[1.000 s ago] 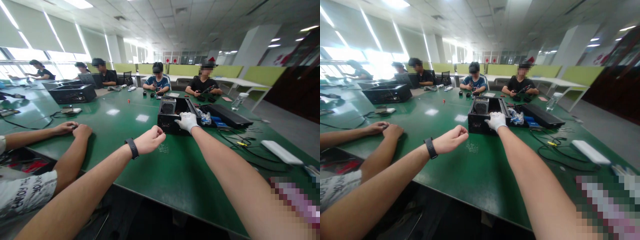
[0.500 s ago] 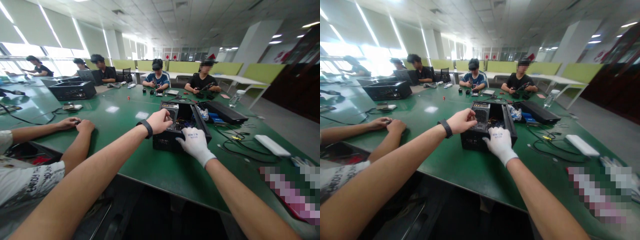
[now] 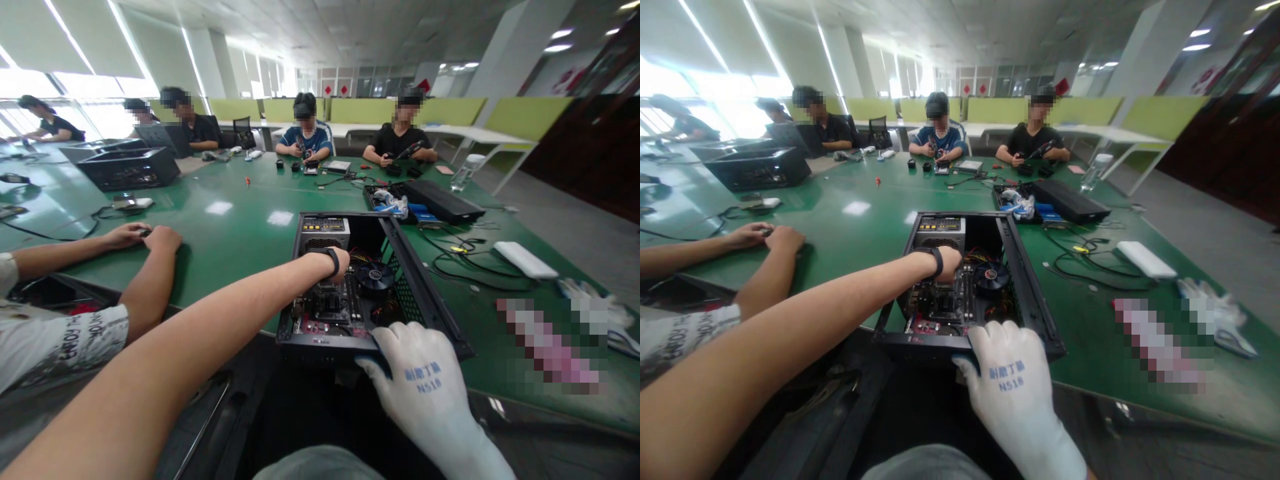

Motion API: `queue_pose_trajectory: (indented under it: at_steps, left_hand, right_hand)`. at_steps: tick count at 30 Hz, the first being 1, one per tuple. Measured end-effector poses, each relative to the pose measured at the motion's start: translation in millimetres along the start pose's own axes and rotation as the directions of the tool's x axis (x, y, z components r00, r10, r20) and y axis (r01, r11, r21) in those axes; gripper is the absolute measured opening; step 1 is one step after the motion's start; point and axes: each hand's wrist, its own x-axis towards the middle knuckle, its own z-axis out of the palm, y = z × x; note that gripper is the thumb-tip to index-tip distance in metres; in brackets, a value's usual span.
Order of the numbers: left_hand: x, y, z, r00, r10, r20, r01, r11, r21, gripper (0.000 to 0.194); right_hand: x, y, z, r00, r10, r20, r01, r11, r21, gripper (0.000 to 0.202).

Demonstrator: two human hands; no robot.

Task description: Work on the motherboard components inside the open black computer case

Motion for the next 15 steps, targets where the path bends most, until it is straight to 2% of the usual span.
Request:
queue_pose_trajectory:
  at_steps: [4,10,15]
  left_hand:
    - [9,6,12.5,0.998,-0.027,0.063,0.029,0.999,-0.028,0.043]
    - [30,-6,33.3,0.993,-0.098,0.063,0.104,0.99,-0.099,0.044]
    - [54,-14,41.4,0.984,-0.162,0.077,0.169,0.98,-0.105,0.05]
  right_hand:
    - [-11,-1,-2,0.999,-0.007,-0.033,0.008,1.0,0.02,0.018]
    - [-11,-2,-2,0.999,0.003,-0.038,-0.001,0.999,0.038,0.02]
    - [-10,-4,-2,0.999,0.0,-0.045,0.002,0.999,0.04,0.02]
